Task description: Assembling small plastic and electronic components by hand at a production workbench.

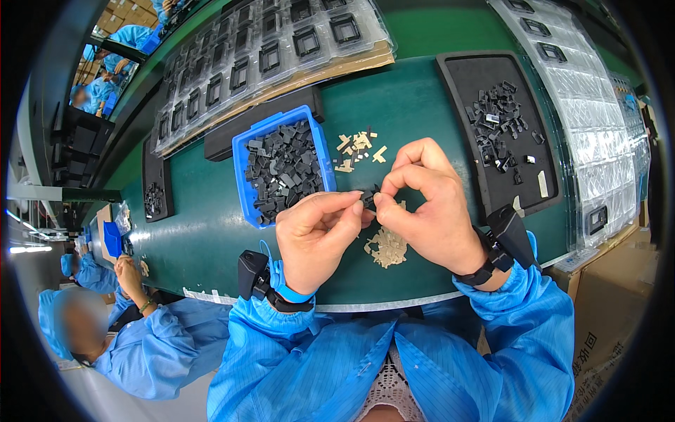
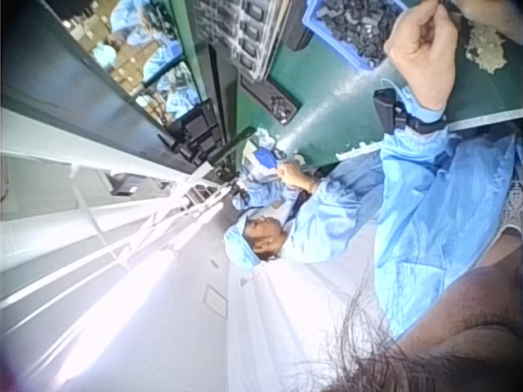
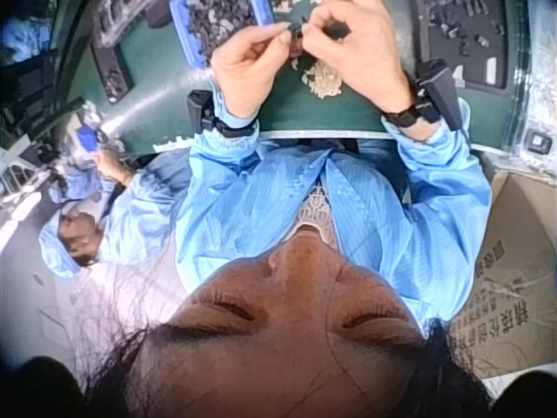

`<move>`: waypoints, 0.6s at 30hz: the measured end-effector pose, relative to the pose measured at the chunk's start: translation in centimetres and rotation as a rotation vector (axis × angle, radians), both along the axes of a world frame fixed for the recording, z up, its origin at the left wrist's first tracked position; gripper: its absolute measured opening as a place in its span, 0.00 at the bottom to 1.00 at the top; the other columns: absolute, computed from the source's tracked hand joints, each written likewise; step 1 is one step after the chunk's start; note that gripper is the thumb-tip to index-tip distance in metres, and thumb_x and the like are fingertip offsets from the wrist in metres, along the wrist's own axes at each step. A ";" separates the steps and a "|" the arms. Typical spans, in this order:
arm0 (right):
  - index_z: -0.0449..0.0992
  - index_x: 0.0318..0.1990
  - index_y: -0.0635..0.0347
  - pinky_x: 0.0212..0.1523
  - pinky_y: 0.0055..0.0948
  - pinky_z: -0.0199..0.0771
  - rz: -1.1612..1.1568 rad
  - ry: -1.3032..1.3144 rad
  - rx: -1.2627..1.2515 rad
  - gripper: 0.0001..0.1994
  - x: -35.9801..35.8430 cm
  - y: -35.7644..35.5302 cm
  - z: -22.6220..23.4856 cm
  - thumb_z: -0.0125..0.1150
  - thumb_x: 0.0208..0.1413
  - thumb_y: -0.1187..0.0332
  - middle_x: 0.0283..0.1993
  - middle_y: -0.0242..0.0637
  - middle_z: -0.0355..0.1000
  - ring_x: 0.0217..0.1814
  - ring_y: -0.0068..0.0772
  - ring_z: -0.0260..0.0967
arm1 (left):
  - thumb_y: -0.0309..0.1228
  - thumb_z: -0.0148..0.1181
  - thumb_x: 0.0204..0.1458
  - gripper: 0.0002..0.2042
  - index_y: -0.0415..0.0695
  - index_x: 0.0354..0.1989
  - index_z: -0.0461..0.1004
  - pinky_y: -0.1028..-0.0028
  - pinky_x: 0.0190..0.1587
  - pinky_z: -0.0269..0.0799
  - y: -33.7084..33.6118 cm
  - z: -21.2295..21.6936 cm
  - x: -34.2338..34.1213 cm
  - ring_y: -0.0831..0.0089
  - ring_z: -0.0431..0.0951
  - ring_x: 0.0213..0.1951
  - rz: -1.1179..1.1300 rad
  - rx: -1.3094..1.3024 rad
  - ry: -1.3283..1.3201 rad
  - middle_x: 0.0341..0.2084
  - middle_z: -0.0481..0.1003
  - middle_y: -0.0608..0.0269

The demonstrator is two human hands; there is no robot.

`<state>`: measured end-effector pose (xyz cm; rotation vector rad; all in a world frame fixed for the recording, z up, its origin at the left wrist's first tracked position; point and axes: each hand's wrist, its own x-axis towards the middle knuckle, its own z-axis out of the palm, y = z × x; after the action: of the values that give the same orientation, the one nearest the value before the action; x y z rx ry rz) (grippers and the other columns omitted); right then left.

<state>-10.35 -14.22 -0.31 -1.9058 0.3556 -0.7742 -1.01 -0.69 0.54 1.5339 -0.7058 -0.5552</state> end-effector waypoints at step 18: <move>0.75 0.25 0.63 0.33 0.26 0.69 -0.037 0.058 0.102 0.07 -0.2 0.3 0.3 0.67 0.38 0.71 0.35 0.38 0.61 0.36 0.31 0.65 | 0.17 0.55 0.50 0.05 0.34 0.35 0.74 0.77 0.34 0.77 -0.1 -0.5 0.1 0.73 0.79 0.30 -0.007 -0.046 0.121 0.28 0.77 0.57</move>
<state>-10.57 -13.94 -0.04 -1.8334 0.4588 -0.7131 -0.93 -0.77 0.08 1.4434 -0.6269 -0.6274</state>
